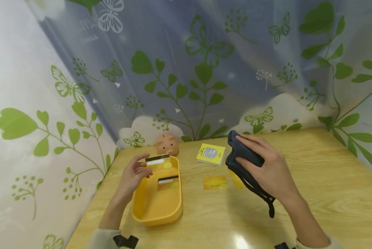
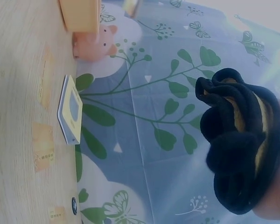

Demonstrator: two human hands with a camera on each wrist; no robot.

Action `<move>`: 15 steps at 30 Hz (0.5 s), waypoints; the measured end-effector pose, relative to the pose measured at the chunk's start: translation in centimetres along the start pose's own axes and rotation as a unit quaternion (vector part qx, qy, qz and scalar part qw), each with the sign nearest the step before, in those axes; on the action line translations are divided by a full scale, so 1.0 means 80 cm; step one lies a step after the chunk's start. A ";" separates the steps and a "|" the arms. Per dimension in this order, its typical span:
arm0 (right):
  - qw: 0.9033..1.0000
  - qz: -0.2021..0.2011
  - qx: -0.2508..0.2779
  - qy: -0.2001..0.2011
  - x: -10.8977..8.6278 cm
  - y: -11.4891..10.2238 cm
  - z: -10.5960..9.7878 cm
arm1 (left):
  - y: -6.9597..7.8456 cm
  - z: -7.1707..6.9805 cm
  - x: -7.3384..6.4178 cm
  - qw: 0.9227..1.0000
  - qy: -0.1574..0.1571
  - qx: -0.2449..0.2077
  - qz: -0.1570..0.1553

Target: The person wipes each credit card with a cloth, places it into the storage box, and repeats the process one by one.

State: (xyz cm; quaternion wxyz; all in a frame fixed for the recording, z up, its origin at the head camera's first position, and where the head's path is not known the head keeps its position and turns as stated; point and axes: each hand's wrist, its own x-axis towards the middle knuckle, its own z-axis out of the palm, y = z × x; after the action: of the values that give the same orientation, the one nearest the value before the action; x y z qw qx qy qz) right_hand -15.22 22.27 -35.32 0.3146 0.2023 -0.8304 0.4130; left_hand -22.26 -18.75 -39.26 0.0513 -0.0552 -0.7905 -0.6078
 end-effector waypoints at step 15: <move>1.000 0.004 -0.002 0.001 0.000 0.004 -0.004 | -0.036 -0.004 0.013 0.995 -0.033 0.068 -0.069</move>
State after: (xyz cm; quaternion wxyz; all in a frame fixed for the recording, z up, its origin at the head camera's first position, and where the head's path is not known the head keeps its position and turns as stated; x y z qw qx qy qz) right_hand -15.28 22.74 -35.33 0.3146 0.1976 -0.8317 0.4127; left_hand -23.68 -19.79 -41.74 -0.0130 -0.0165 -0.8333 -0.5524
